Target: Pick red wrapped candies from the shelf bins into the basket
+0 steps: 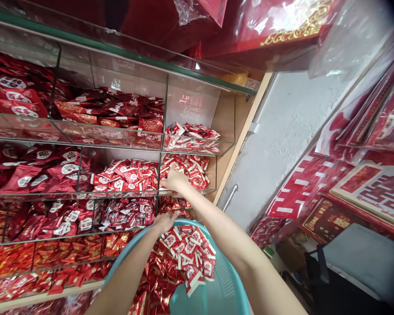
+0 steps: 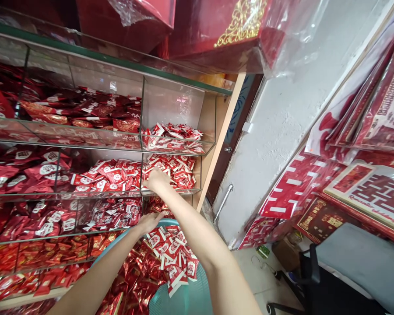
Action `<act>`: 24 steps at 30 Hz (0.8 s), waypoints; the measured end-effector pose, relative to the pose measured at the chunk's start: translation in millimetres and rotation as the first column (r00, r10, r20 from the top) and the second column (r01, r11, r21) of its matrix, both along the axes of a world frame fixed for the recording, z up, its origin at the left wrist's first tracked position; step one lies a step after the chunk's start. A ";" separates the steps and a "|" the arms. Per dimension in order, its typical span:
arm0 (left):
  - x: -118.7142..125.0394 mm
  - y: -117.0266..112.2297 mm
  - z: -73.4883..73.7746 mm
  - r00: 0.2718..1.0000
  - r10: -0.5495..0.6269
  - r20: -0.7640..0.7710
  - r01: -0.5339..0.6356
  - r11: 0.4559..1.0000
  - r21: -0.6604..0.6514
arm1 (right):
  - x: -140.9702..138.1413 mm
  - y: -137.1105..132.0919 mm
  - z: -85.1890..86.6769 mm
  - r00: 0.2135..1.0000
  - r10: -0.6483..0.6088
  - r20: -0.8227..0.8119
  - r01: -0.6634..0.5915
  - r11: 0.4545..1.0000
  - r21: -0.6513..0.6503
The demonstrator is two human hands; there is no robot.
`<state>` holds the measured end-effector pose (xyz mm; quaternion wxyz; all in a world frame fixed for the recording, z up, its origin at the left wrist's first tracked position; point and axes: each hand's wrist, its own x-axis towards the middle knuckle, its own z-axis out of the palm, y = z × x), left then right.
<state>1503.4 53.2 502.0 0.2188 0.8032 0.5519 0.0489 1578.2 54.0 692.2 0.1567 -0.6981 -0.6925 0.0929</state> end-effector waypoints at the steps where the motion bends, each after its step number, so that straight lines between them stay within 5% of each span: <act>1: 0.2 -0.1 0.3 1.000 0.001 0.003 -0.001 1.000 -0.005 | -1.6 2.4 -0.6 1.000 -0.004 0.013 0.004 1.000 -0.021; 11: 0.9 2.9 -2.0 0.999 0.031 0.019 -0.030 0.999 -0.042 | 27.4 7.5 5.4 0.994 0.034 -0.100 -0.049 0.986 -0.158; 17: 1.1 -0.9 3.9 0.999 0.037 0.004 -0.037 0.999 -0.034 | 72.4 -40.3 7.5 0.931 0.175 -0.321 -0.108 0.970 0.217; 21: 1.6 -1.7 4.5 1.000 0.029 0.009 -0.028 0.999 -0.029 | 105.6 -88.6 -28.9 0.798 0.293 -0.527 -0.231 0.956 0.182; 24: 1.8 -1.7 3.8 1.000 0.013 0.011 -0.013 1.000 -0.018 | 127.3 -121.7 -79.3 0.844 0.233 -0.483 -0.195 0.972 0.128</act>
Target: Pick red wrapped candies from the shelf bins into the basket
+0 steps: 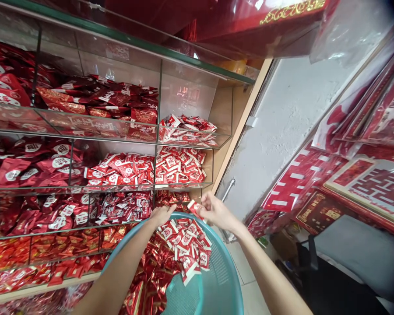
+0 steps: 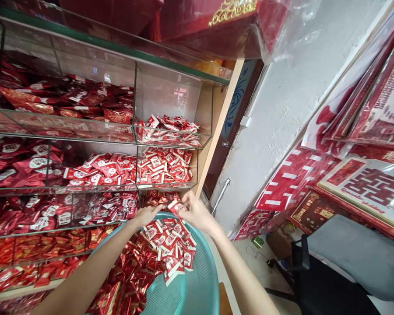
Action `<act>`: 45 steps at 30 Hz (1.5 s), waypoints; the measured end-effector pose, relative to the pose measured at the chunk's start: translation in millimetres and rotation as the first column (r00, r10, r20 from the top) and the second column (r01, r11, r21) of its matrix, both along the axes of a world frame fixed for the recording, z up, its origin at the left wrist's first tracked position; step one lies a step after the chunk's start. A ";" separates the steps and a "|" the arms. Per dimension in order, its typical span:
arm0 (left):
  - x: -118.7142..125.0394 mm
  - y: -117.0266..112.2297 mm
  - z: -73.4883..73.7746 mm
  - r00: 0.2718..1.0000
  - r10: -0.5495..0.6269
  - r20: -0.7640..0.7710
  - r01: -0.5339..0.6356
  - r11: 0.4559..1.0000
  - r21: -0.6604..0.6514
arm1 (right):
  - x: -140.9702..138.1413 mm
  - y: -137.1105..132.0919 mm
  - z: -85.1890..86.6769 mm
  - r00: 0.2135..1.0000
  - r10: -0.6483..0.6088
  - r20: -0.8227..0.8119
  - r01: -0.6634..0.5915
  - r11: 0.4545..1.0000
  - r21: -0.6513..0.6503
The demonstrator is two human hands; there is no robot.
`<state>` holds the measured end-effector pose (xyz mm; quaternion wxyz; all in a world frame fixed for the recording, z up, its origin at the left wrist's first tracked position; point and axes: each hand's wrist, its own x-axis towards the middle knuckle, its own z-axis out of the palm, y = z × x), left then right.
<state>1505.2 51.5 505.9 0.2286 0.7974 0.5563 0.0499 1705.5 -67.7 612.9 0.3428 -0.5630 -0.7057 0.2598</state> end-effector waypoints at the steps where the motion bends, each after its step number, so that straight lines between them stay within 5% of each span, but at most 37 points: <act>1: 0.0 -0.1 0.0 1.000 -0.007 -0.003 0.007 1.000 0.004 | 6.1 -9.9 -17.8 0.998 -0.043 0.054 0.044 0.999 -0.010; 4: 0.1 -0.3 0.1 1.000 -0.006 -0.010 0.006 1.000 0.009 | 19.6 -36.5 -63.3 0.953 -0.143 0.266 0.152 0.988 -0.015; 7: 0.3 0.4 -1.0 1.000 0.010 -0.009 -0.010 1.000 0.004 | 23.8 -55.8 -89.9 0.870 -0.223 0.439 0.247 0.969 0.003; 16: -0.5 2.5 -4.3 0.999 -0.023 0.027 0.024 1.000 -0.004 | 10.6 -53.9 -117.0 0.693 -0.255 0.675 0.221 0.966 0.138; 25: -0.1 1.2 -2.3 1.000 -0.018 0.000 0.018 1.000 0.009 | 5.6 -43.4 -129.4 0.873 -0.225 0.434 0.249 0.969 0.002; 30: 0.1 0.8 -1.5 1.000 -0.004 -0.014 0.004 1.000 0.010 | 13.2 -41.0 -140.6 0.949 -0.162 0.272 0.144 0.986 0.085; 39: 0.2 -0.2 -1.5 1.000 -0.003 0.013 0.003 1.000 0.002 | 4.6 -47.5 -121.6 0.835 -0.248 0.490 0.241 0.967 0.079; 45: 0.2 -0.7 -1.2 1.000 -0.008 0.012 0.008 1.000 0.001 | 5.2 -23.4 -62.6 0.802 -0.323 0.503 0.219 0.942 0.255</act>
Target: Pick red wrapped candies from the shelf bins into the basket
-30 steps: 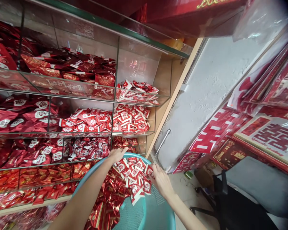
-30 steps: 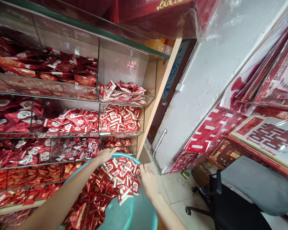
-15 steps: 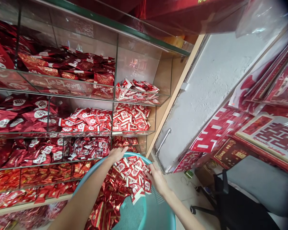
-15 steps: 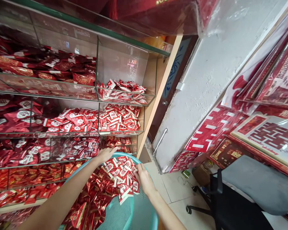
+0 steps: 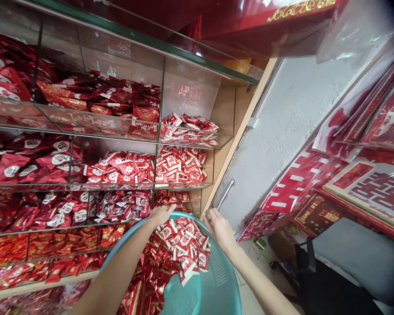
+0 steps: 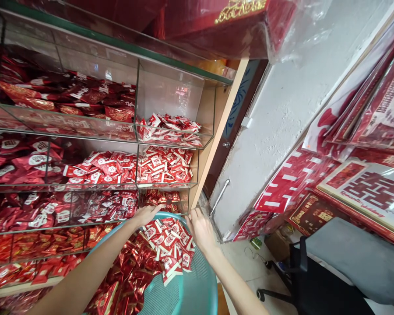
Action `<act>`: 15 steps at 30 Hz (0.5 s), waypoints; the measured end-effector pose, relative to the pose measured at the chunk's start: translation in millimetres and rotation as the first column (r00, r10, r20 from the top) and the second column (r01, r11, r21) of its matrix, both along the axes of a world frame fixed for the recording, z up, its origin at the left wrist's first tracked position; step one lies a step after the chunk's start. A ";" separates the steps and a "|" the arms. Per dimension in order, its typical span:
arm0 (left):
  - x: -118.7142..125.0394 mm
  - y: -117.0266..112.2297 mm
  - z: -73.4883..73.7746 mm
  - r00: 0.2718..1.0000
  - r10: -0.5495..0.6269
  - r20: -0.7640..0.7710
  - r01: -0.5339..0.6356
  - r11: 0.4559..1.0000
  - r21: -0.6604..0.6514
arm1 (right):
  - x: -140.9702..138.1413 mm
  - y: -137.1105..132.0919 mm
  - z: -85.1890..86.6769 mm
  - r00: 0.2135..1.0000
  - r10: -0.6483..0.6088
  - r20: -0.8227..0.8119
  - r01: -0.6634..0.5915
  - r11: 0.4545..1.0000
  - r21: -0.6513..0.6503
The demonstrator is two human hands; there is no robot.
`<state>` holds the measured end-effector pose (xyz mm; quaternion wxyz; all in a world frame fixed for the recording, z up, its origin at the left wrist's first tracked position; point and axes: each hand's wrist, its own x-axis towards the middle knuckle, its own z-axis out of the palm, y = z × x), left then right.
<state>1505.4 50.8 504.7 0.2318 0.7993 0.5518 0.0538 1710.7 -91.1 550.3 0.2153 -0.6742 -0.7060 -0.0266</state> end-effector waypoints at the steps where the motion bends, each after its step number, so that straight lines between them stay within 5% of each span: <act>1: 0.0 0.1 -0.3 1.000 0.002 0.000 -0.002 1.000 0.000 | -2.3 7.6 13.1 1.000 0.025 -0.017 -0.025 0.999 0.045; 7: -0.1 2.2 -4.1 0.999 0.034 -0.004 -0.034 0.999 0.009 | -36.1 63.8 77.4 0.981 0.177 -0.085 -0.154 0.962 0.227; 15: -1.2 2.4 -4.3 1.000 0.009 0.001 -0.009 1.000 0.007 | -101.0 131.9 113.0 0.999 0.036 0.002 -0.036 0.984 0.173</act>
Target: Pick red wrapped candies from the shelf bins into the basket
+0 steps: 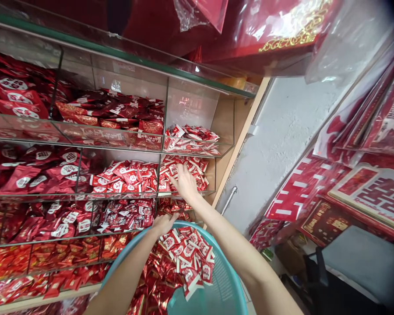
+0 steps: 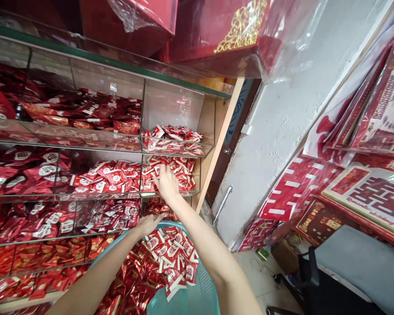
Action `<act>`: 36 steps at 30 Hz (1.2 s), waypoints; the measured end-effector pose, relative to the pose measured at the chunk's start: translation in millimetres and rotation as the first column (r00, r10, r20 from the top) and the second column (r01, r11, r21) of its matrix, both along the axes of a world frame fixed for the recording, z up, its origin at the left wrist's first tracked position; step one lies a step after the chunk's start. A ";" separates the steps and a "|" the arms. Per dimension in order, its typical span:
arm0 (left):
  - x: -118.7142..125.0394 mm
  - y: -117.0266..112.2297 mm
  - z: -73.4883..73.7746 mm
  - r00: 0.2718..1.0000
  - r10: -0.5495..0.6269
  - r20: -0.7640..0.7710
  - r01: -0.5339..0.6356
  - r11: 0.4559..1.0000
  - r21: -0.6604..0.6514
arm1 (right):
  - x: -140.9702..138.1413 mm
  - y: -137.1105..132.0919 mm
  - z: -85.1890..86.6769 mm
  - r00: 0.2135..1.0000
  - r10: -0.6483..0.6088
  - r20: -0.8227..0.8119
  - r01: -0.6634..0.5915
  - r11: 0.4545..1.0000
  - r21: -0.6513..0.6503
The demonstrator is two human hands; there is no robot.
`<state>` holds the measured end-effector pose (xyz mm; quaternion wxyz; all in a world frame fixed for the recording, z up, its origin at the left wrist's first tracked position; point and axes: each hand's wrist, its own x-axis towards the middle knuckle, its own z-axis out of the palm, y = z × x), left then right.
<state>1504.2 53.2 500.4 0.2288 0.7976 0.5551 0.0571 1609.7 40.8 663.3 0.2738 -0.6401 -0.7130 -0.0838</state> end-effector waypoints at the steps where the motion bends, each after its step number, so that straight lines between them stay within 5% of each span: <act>1: -0.1 0.0 -0.2 1.000 -0.001 -0.003 0.001 1.000 0.003 | -5.7 6.1 0.9 1.000 -0.025 0.003 0.025 1.000 -0.010; 6: -0.6 2.2 -4.1 1.000 -0.004 0.000 0.004 1.000 0.012 | -17.9 25.1 -4.5 0.992 -0.123 -0.022 0.122 0.991 -0.050; 24: -0.9 0.4 -0.4 1.000 0.001 -0.007 -0.001 1.000 -0.007 | -23.6 39.8 -9.8 0.985 -0.172 0.012 0.172 0.967 -0.188; 36: -0.7 1.9 -5.4 0.999 0.034 0.017 -0.034 0.999 -0.001 | -11.9 35.5 -7.8 0.995 -0.086 -0.048 0.074 0.975 -0.210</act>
